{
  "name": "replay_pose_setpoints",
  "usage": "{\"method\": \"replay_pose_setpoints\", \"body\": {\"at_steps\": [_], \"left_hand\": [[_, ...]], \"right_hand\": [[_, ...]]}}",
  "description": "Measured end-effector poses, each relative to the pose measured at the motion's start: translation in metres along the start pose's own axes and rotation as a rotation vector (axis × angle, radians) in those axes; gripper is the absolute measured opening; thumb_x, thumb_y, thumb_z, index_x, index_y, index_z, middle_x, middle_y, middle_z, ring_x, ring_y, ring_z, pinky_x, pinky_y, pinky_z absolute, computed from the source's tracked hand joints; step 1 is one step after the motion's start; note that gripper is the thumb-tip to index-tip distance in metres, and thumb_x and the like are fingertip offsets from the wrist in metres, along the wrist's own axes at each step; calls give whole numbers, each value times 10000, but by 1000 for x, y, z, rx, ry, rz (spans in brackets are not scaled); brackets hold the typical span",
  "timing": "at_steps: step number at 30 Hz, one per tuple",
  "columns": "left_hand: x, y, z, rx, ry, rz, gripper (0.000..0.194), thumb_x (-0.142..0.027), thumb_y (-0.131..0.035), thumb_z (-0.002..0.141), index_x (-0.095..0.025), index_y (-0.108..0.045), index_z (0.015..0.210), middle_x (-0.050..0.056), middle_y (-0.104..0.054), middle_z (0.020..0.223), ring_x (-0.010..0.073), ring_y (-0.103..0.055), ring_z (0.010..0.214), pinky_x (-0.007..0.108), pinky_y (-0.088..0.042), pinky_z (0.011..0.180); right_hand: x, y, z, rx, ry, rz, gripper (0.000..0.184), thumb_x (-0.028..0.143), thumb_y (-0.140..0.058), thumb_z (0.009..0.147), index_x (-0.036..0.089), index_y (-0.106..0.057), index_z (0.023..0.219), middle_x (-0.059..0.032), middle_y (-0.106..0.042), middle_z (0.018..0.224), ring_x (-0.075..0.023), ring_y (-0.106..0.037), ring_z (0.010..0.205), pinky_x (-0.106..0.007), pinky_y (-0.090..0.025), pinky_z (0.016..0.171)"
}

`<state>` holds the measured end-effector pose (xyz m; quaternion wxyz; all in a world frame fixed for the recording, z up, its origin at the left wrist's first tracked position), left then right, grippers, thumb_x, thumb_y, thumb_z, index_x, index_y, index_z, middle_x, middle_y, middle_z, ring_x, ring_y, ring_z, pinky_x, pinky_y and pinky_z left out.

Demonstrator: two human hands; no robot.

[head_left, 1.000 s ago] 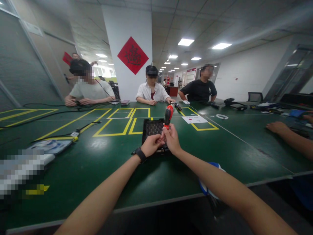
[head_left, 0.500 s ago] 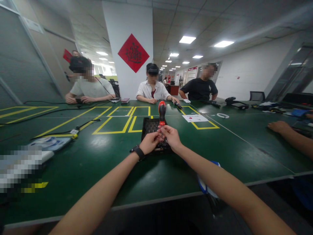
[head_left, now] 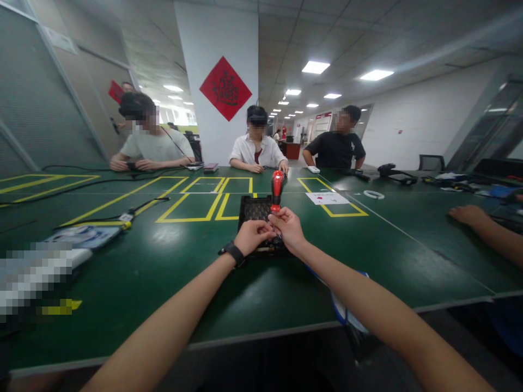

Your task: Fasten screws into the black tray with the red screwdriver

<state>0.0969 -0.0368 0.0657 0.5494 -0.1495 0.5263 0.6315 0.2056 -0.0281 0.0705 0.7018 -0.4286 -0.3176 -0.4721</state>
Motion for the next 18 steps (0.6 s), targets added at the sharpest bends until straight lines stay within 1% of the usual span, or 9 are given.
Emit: {"method": "replay_pose_setpoints", "body": {"at_steps": [4, 8, 11, 13, 18], "left_hand": [[-2, 0, 0, -16, -12, 26, 312, -394, -638, 615, -106, -614, 732, 27, -625, 632, 108, -538, 539, 211, -418, 532], [-6, 2, 0, -8, -35, 47, 253, -349, -581, 678, -104, -616, 733, 16, -617, 624, 109, -533, 556, 210, -410, 543], [-10, 2, -2, 16, -69, 13, 223, -299, -520, 727, -106, -627, 755, 28, -641, 678, 116, -551, 596, 223, -427, 594], [-11, 1, -2, 37, -66, -27, 227, -289, -505, 736, -105, -634, 770, 39, -653, 702, 124, -560, 608, 233, -439, 605], [-5, -2, -2, 49, 9, -146, 253, -314, -560, 693, -92, -644, 781, 62, -665, 728, 160, -598, 663, 268, -471, 641]], "right_hand": [[1, -1, -1, 8, -12, 7, 282, 337, -657, 627, 175, -460, 747, 51, -539, 595, -21, -390, 380, -144, -288, 340], [4, -3, -1, 47, -28, -16, 312, 412, -562, 705, 160, -545, 889, 1, -580, 690, -33, -438, 421, -158, -340, 360], [8, -4, -1, 79, -28, -9, 345, 411, -531, 729, 158, -563, 961, -23, -598, 763, -41, -460, 456, -172, -386, 391], [10, -5, -2, 86, -32, -25, 335, 397, -552, 716, 157, -571, 948, -27, -606, 774, -46, -463, 466, -178, -395, 397], [12, -6, -5, 73, -13, -94, 257, 365, -607, 677, 144, -559, 800, -27, -628, 735, -42, -451, 449, -174, -380, 402]]}}
Point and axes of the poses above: each hand's wrist, its own z-axis towards the middle knuckle, its own y-axis out of the back of the hand, x = y × z, the point moved 6 cm from there along z, towards the middle knuckle
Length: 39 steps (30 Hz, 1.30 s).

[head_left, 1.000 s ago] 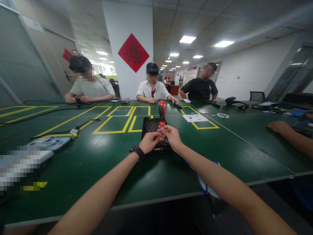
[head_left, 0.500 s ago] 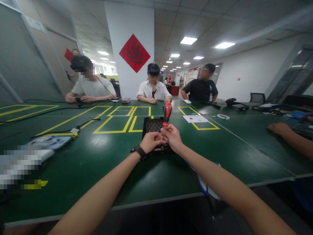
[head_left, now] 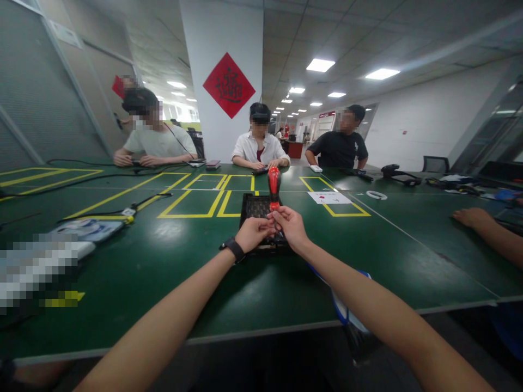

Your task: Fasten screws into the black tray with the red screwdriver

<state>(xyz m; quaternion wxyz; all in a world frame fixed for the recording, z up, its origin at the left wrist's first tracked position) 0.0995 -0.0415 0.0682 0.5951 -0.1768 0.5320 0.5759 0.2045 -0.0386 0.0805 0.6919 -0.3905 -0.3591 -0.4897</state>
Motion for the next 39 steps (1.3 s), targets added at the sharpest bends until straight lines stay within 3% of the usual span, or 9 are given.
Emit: {"method": "replay_pose_setpoints", "body": {"at_steps": [5, 10, 15, 20, 28, 34, 39], "left_hand": [[2, 3, 0, -55, -23, 97, 260, -359, -615, 640, -105, -628, 695, 35, -643, 638, 130, -568, 568, 229, -446, 561], [1, 6, 0, -109, -18, 213, 296, -389, -623, 626, -107, -627, 715, 15, -617, 590, 106, -524, 516, 204, -405, 505], [-6, 1, -1, -46, -80, 161, 260, -313, -559, 701, -97, -627, 828, 2, -626, 669, 102, -538, 567, 201, -418, 559], [-9, 0, 0, 18, -168, 105, 202, -250, -490, 755, -102, -628, 748, 35, -646, 733, 135, -572, 661, 241, -447, 664], [-6, -3, 0, 49, -57, -12, 226, -299, -535, 716, -101, -639, 748, 41, -656, 712, 147, -598, 648, 262, -469, 655], [-4, 2, -1, -51, -38, 100, 253, -348, -618, 637, -105, -626, 708, 5, -617, 620, 99, -532, 535, 204, -420, 549], [0, 0, 1, -29, -48, 160, 290, -372, -651, 595, -103, -595, 685, -17, -580, 596, 82, -492, 529, 185, -390, 543]], "right_hand": [[-3, -4, -1, -10, 14, -4, 250, 330, -644, 649, 156, -499, 753, -12, -619, 678, -76, -524, 510, -174, -382, 414], [2, -3, -2, -50, 57, -17, 262, 356, -625, 662, 161, -506, 790, 7, -604, 647, -63, -499, 474, -168, -361, 400], [3, -4, -2, -15, 29, -12, 315, 424, -539, 723, 150, -556, 876, -1, -596, 641, -42, -437, 428, -161, -346, 371], [1, -5, -1, 26, -17, 36, 396, 468, -503, 731, 167, -556, 981, -17, -614, 727, -40, -422, 405, -185, -384, 354], [-1, 0, 0, -31, -6, 3, 268, 402, -566, 710, 145, -543, 781, -7, -615, 668, -33, -425, 390, -164, -357, 348], [3, -3, -2, -14, 44, 34, 242, 357, -589, 712, 168, -437, 719, 21, -596, 593, -51, -475, 418, -153, -335, 355], [1, -5, -3, 13, 54, 14, 249, 347, -598, 708, 172, -421, 722, 26, -594, 574, -54, -473, 393, -152, -320, 340]]}}
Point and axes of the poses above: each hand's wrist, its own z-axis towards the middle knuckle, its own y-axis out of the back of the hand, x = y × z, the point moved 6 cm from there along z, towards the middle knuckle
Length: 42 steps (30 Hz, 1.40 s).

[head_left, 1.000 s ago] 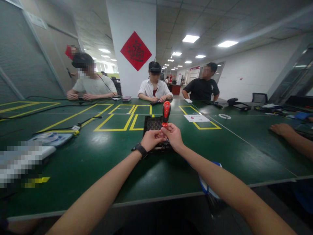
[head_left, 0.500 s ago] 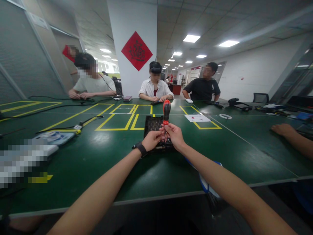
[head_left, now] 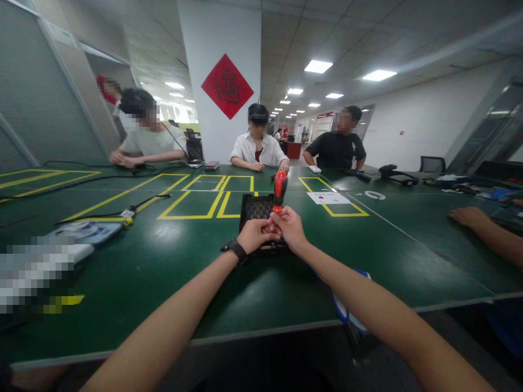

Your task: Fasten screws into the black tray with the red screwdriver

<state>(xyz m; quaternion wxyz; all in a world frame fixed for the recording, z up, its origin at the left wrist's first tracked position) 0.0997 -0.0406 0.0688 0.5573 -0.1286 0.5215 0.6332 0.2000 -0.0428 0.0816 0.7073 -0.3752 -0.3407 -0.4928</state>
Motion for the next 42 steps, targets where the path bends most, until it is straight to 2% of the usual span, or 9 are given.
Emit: {"method": "replay_pose_setpoints", "body": {"at_steps": [6, 12, 17, 23, 29, 36, 40, 42], "left_hand": [[0, 2, -1, -13, -20, 45, 268, -353, -580, 673, -88, -610, 701, -8, -579, 596, 87, -486, 531, 184, -375, 526], [-7, 0, -1, 83, -89, -22, 224, -263, -485, 751, -99, -635, 776, 39, -657, 770, 138, -584, 704, 220, -436, 677], [-10, -1, -1, 110, -95, -56, 221, -255, -489, 752, -104, -641, 807, 44, -664, 793, 142, -593, 698, 237, -450, 694], [-5, -2, -1, 59, 4, -104, 229, -305, -553, 711, -94, -636, 743, 40, -656, 683, 126, -588, 606, 225, -455, 615], [-3, -2, -1, 50, -22, -85, 257, -329, -609, 666, -99, -625, 779, 3, -619, 643, 82, -521, 529, 192, -424, 558], [-9, -2, -1, 68, -48, -137, 244, -307, -624, 654, -95, -599, 772, -4, -585, 627, 75, -496, 537, 188, -419, 555], [-6, -2, -1, 73, -42, -163, 207, -283, -583, 692, -90, -600, 763, 28, -617, 671, 112, -550, 606, 220, -445, 600], [-4, -2, -1, 85, -49, -155, 201, -268, -557, 712, -90, -609, 789, 49, -639, 733, 132, -574, 663, 236, -455, 637]], "right_hand": [[-2, 1, 3, 44, -10, 29, 213, 355, -552, 744, 156, -512, 804, 4, -604, 629, -52, -497, 441, -144, -330, 350], [-5, 3, 6, 108, -86, 57, 320, 401, -518, 753, 165, -553, 966, -9, -618, 740, -26, -410, 389, -169, -380, 348], [-5, 4, 4, 90, -73, -8, 293, 407, -551, 725, 151, -566, 867, -20, -638, 761, -17, -375, 363, -176, -375, 339], [-4, 5, 4, 27, -43, -6, 234, 350, -617, 685, 146, -503, 697, 1, -624, 618, -35, -442, 394, -149, -322, 343], [-5, 4, 3, 7, -49, 25, 253, 326, -647, 658, 155, -460, 656, 19, -599, 546, -40, -444, 378, -149, -300, 337], [-5, 4, 4, 19, -28, 59, 231, 319, -645, 660, 163, -484, 716, 23, -600, 548, -38, -427, 358, -153, -302, 335], [-4, 7, 8, 63, -61, 69, 222, 322, -627, 676, 144, -566, 794, -15, -644, 682, -24, -426, 379, -151, -323, 337], [-6, 8, 10, 132, -118, 89, 267, 315, -638, 666, 138, -595, 860, -43, -658, 781, -28, -450, 410, -160, -369, 361]]}}
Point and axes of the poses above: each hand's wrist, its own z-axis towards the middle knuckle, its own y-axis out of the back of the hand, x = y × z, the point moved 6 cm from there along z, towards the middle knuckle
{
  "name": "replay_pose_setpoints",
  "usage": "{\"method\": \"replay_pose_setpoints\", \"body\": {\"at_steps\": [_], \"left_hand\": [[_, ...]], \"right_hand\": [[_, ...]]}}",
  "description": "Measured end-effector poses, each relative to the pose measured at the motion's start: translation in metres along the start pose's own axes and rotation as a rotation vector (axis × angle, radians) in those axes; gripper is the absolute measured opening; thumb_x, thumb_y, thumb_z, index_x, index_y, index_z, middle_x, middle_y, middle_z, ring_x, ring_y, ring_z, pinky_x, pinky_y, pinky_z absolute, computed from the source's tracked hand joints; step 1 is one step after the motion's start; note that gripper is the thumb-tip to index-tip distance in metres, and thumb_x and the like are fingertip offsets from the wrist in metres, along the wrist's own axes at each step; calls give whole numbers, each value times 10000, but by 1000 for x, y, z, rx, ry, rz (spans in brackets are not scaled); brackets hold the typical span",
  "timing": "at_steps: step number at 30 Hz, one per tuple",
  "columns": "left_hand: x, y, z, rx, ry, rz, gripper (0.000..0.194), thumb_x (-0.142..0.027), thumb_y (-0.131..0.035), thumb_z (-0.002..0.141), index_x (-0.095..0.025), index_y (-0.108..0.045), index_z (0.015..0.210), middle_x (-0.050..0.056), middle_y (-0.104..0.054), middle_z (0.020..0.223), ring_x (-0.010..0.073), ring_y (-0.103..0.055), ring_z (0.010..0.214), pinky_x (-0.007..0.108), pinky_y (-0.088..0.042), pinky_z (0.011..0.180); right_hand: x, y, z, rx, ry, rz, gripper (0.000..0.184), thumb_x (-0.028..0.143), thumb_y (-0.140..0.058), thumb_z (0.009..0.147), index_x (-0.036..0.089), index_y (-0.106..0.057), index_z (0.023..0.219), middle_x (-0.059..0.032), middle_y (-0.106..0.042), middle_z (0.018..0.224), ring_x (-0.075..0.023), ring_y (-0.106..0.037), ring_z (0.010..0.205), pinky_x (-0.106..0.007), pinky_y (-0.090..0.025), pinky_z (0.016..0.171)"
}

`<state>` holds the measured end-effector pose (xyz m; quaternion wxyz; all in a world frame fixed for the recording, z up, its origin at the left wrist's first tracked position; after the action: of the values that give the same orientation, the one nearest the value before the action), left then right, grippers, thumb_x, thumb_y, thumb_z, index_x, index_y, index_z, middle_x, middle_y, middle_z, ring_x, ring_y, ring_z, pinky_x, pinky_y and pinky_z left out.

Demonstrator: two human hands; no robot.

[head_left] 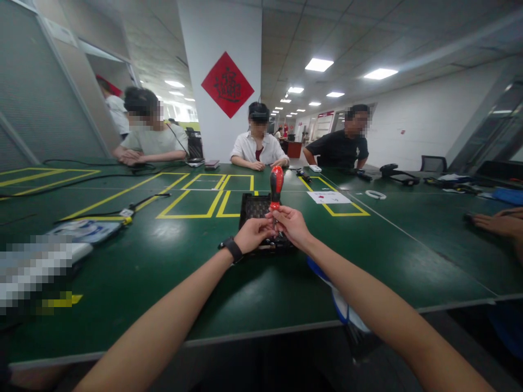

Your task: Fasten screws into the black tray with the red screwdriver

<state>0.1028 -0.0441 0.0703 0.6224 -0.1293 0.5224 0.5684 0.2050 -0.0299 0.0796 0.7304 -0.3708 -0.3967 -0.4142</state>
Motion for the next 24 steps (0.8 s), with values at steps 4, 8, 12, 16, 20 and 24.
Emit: {"method": "replay_pose_setpoints", "body": {"at_steps": [4, 8, 12, 16, 20, 24], "left_hand": [[0, -2, 0, 48, -26, 24, 206, -255, -510, 743, -93, -621, 805, 68, -655, 799, 142, -588, 701, 250, -460, 674], [-4, -3, 0, 79, -10, -3, 236, -261, -488, 756, -94, -624, 854, 73, -660, 821, 139, -590, 691, 255, -466, 668], [1, -1, 0, 52, 41, -34, 259, -290, -525, 731, -92, -637, 855, 75, -667, 814, 148, -598, 695, 265, -471, 669], [10, 2, 1, -5, 68, -49, 275, -317, -553, 709, -94, -643, 843, 74, -672, 787, 149, -605, 677, 271, -477, 666], [15, 5, 2, -70, 74, -16, 267, -333, -580, 688, -96, -634, 798, 70, -671, 764, 150, -610, 681, 275, -478, 678], [15, 7, 2, -103, 87, -3, 277, -354, -605, 665, -96, -618, 765, 69, -664, 730, 150, -609, 662, 272, -479, 651]], "right_hand": [[-2, 1, 1, 163, -104, 55, 369, 253, -696, 597, 144, -606, 938, -71, -649, 907, -74, -541, 535, -200, -459, 440], [-1, 4, 1, 130, -87, 52, 321, 225, -701, 589, 149, -609, 887, -60, -654, 882, -82, -542, 505, -224, -474, 426], [-5, 4, 1, 61, -68, 31, 302, 226, -710, 574, 148, -596, 843, -42, -658, 826, -70, -515, 459, -220, -469, 408], [-7, 6, 2, -6, -47, 44, 287, 185, -727, 544, 147, -604, 800, -24, -651, 766, -69, -528, 492, -191, -451, 428], [-8, 8, 4, -48, -16, 74, 268, 156, -725, 539, 145, -616, 784, -3, -633, 708, -59, -533, 516, -171, -436, 462], [-9, 7, 3, -76, -5, 60, 276, 159, -727, 528, 142, -615, 780, 1, -627, 687, -52, -519, 507, -184, -433, 491]]}}
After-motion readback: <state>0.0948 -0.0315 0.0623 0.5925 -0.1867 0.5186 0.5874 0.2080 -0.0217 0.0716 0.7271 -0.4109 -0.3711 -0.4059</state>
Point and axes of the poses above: each hand's wrist, its own z-axis towards the middle knuckle, its own y-axis out of the back of the hand, x = y × z, the point moved 6 cm from there along z, towards the middle knuckle
